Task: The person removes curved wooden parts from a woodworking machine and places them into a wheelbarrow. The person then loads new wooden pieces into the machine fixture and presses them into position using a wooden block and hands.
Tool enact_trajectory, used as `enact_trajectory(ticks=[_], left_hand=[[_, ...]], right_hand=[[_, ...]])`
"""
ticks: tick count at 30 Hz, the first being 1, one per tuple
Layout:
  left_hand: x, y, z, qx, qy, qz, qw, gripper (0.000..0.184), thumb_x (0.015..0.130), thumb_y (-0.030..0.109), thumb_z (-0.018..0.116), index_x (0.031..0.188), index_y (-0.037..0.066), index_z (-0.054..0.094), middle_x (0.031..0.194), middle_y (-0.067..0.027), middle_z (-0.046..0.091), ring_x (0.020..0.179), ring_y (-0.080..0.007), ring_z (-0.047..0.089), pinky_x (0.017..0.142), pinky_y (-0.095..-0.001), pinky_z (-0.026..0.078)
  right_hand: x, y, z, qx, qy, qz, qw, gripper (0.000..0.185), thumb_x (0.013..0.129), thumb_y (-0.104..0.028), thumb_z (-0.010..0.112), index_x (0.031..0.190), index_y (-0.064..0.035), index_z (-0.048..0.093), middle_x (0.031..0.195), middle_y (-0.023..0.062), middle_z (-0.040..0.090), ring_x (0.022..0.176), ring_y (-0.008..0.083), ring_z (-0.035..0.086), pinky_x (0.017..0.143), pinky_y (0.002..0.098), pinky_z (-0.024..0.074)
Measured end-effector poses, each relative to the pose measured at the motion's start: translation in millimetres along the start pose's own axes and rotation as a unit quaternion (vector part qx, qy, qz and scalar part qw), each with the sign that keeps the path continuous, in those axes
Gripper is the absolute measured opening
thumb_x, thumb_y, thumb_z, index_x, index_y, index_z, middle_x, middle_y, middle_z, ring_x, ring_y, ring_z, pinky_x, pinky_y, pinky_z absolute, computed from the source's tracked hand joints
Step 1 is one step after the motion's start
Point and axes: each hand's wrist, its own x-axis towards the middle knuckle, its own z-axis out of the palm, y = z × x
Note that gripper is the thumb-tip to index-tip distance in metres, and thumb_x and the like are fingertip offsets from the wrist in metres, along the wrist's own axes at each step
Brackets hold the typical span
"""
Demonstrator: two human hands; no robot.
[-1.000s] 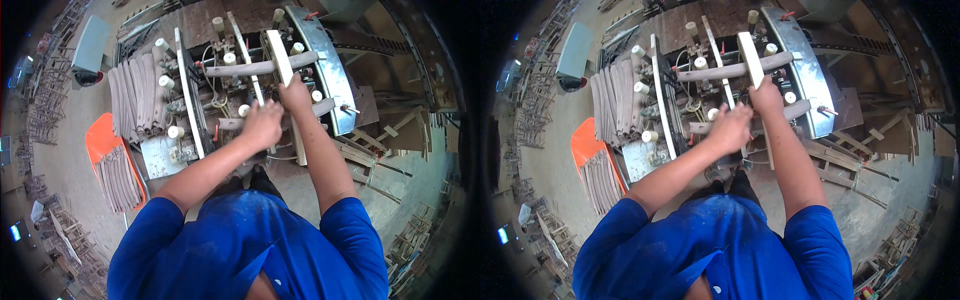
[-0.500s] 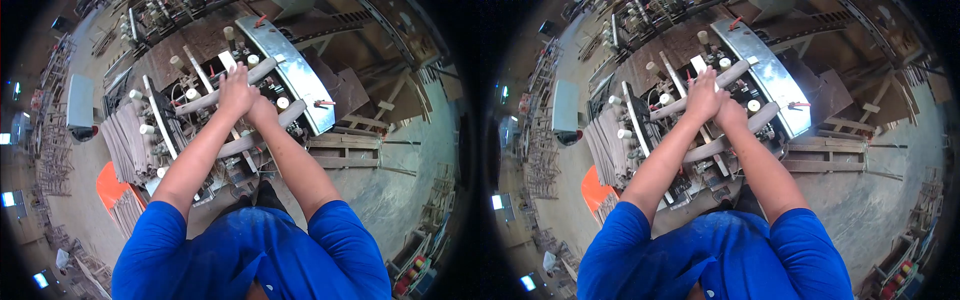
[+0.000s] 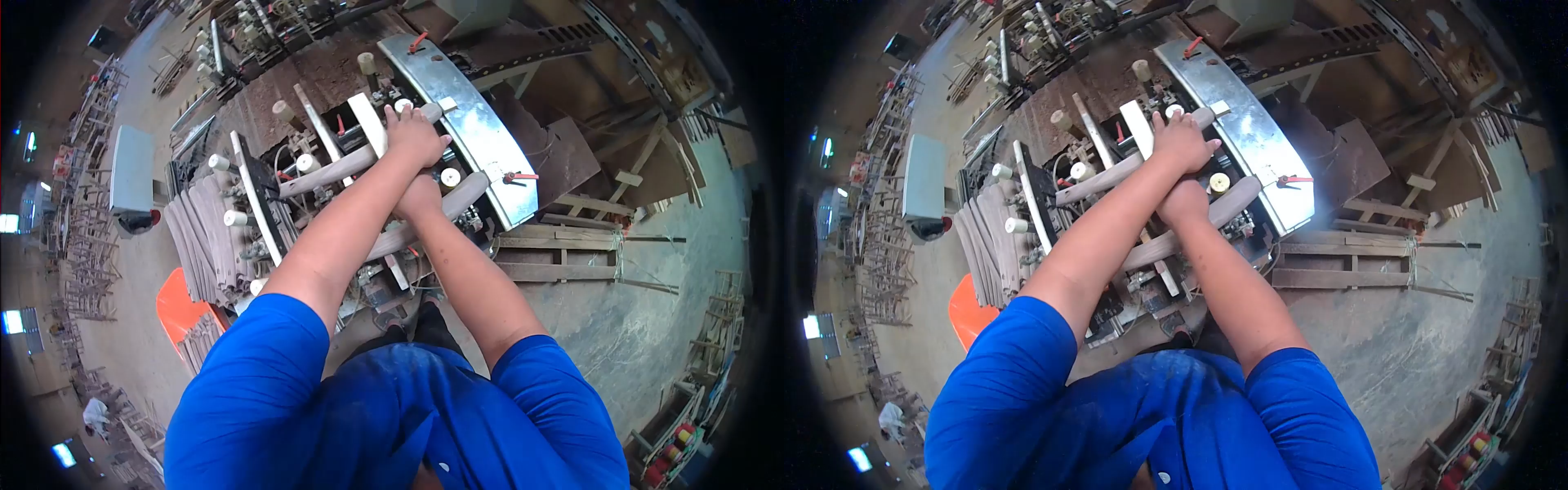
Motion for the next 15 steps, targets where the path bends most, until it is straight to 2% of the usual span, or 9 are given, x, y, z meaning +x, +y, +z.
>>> enact_trajectory(ticks=[1,3,5,6,7,9,11,13,15], left_hand=[[-2.7,-3.5,-2.7,-0.012,-0.025,0.000,1.000,0.080,0.103,0.061,0.044,0.155,0.000,0.045,0.165,-0.0143,0.039,0.158,-0.0327,0.024,0.125,-0.0657,0.010],[-11.3,-21.3,-13.7,-0.129,-0.048,0.006,0.991,0.072,0.102,0.060,0.049,0.154,0.010,0.049,0.163,-0.0157,0.042,0.158,-0.0362,0.023,0.124,-0.0686,0.009],[-31.7,-46.4,-7.1,-0.231,0.097,-0.021,0.968,0.063,0.100,0.054,0.055,0.147,0.011,0.057,0.152,-0.0189,0.054,0.153,-0.0366,0.035,0.121,-0.0696,0.016],[-47.1,-65.3,5.8,-0.250,0.237,-0.017,0.939,0.051,0.098,0.047,0.061,0.134,0.011,0.066,0.135,-0.0183,0.067,0.141,-0.0352,0.052,0.115,-0.0694,0.027],[-73.2,-83.7,11.6,-0.271,0.353,-0.017,0.896,0.039,0.098,0.037,0.064,0.124,0.008,0.073,0.123,-0.0163,0.073,0.126,-0.0323,0.063,0.108,-0.0584,0.039],[-139.4,-118.8,19.2,-0.417,0.354,-0.089,0.832,0.029,0.097,0.026,0.066,0.116,0.007,0.076,0.117,-0.0153,0.074,0.117,-0.0286,0.066,0.106,-0.0456,0.043],[-211.5,-150.4,48.0,-0.441,0.377,-0.117,0.806,0.025,0.097,0.019,0.065,0.116,0.007,0.076,0.115,-0.0146,0.074,0.113,-0.0266,0.066,0.104,-0.0360,0.045],[-284.8,-171.6,70.2,-0.349,0.419,-0.143,0.826,0.024,0.098,0.020,0.064,0.115,0.006,0.076,0.116,-0.0147,0.073,0.114,-0.0274,0.064,0.104,-0.0371,0.045],[-345.1,-196.8,89.6,-0.298,0.475,-0.207,0.802,0.019,0.096,0.016,0.065,0.103,0.002,0.074,0.107,-0.0161,0.072,0.108,-0.0346,0.065,0.100,-0.0431,0.047]], right_hand=[[-1.0,-3.4,0.7,0.001,-0.006,0.009,1.000,0.045,0.094,-0.044,0.058,0.120,-0.0096,0.071,0.113,0.0218,0.075,0.103,0.0398,0.072,0.090,0.0500,0.0577],[-0.8,-16.4,-11.6,0.065,-0.019,0.106,0.992,0.047,0.094,-0.043,0.059,0.120,-0.0053,0.070,0.114,0.0236,0.074,0.105,0.0413,0.072,0.093,0.0504,0.0568],[3.9,-21.2,-12.9,0.058,-0.011,0.136,0.989,0.051,0.090,-0.039,0.066,0.123,-0.0005,0.063,0.114,0.0274,0.073,0.107,0.0421,0.072,0.095,0.0525,0.0562],[5.4,-18.0,-7.2,0.033,0.008,0.120,0.992,0.052,0.088,-0.037,0.068,0.123,-0.0001,0.056,0.112,0.0281,0.072,0.107,0.0434,0.071,0.093,0.0531,0.0570],[0.5,-24.3,-13.4,0.002,0.005,0.110,0.994,0.051,0.089,-0.036,0.069,0.122,-0.0007,0.053,0.112,0.0281,0.072,0.106,0.0449,0.071,0.092,0.0535,0.0576],[2.5,-21.6,-7.2,-0.003,0.020,0.109,0.994,0.049,0.090,-0.036,0.068,0.121,-0.0008,0.054,0.112,0.0282,0.072,0.106,0.0450,0.071,0.093,0.0542,0.0572],[1.1,-21.9,-6.7,-0.004,0.018,0.097,0.995,0.048,0.092,-0.037,0.067,0.121,-0.0010,0.054,0.114,0.0291,0.071,0.107,0.0467,0.070,0.094,0.0549,0.0559],[3.2,-19.9,-3.4,-0.013,0.019,0.094,0.995,0.048,0.092,-0.037,0.066,0.122,-0.0010,0.054,0.115,0.0292,0.071,0.108,0.0467,0.070,0.095,0.0549,0.0556],[5.2,-21.0,-1.3,-0.033,0.028,0.104,0.994,0.051,0.092,-0.036,0.068,0.124,0.0002,0.054,0.114,0.0294,0.071,0.109,0.0472,0.069,0.096,0.0554,0.0550]])
